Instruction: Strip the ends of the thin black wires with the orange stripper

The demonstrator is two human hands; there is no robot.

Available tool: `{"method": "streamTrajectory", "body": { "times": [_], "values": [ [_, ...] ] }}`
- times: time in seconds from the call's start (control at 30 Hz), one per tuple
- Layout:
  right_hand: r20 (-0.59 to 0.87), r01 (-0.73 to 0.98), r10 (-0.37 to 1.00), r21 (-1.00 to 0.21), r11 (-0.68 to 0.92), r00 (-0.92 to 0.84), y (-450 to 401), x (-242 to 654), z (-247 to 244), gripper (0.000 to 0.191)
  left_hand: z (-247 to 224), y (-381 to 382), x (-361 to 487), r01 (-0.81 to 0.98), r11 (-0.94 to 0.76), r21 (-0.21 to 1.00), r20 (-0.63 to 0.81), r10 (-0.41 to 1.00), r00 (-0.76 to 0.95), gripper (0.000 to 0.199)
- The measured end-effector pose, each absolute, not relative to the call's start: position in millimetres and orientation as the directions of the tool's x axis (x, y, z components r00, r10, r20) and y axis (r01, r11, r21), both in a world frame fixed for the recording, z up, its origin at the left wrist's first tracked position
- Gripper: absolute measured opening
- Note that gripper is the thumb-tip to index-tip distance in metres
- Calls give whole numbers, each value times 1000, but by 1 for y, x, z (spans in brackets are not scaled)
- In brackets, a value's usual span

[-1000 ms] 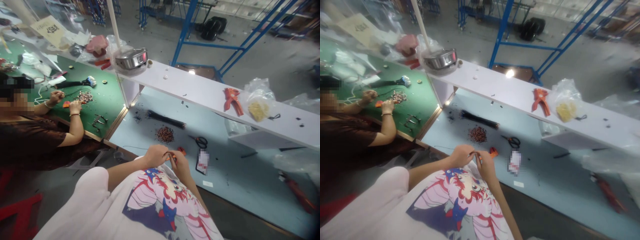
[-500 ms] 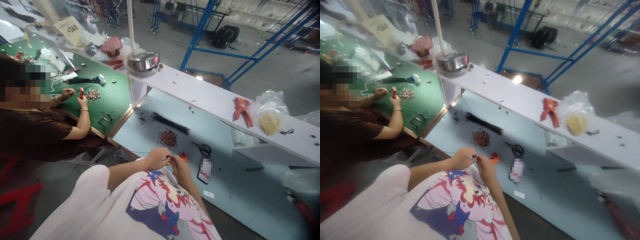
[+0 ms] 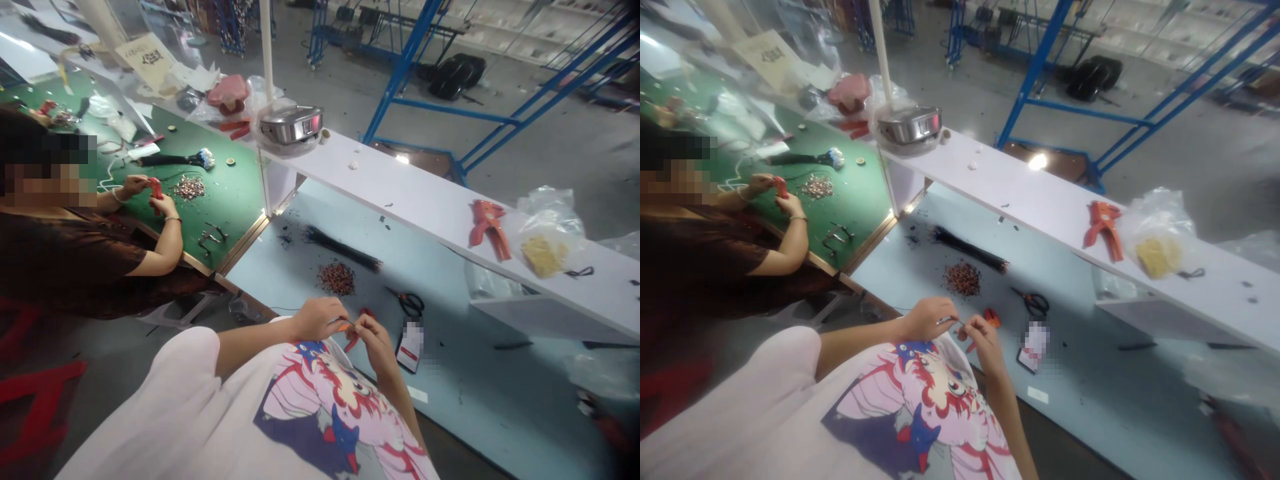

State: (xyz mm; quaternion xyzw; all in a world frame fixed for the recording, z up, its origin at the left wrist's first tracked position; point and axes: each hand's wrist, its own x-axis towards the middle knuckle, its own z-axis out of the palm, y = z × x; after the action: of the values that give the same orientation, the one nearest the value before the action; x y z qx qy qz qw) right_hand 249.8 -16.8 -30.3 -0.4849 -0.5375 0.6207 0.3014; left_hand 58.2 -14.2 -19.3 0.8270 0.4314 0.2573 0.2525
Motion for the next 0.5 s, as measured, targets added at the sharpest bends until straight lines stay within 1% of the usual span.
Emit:
{"method": "streamTrajectory", "body": {
  "times": [0.1, 0.17, 0.27, 0.4, 0.5],
  "values": [
    [-296, 64, 905, -955, -290, -306, -17, 250, -34, 24, -18, -15, 60, 596, -521, 611, 204, 831, 517, 20],
    [-301, 81, 910, -954, -290, -286, -16, 249, -33, 24, -17, -16, 61, 628, -515, 584, 169, 833, 526, 21],
    [-306, 218, 902, -944, -247, -303, -16, 246, -28, 25, -14, -17, 61, 682, -482, 550, 69, 840, 538, 21],
    [-279, 423, 904, -897, -125, -323, -16, 246, -28, 23, -13, -17, 60, 721, -444, 532, -47, 835, 548, 20],
    [-224, 524, 940, -849, -59, -257, -13, 255, -41, 22, -17, -17, 58, 745, -423, 516, -91, 837, 539, 19]
  ]
}}
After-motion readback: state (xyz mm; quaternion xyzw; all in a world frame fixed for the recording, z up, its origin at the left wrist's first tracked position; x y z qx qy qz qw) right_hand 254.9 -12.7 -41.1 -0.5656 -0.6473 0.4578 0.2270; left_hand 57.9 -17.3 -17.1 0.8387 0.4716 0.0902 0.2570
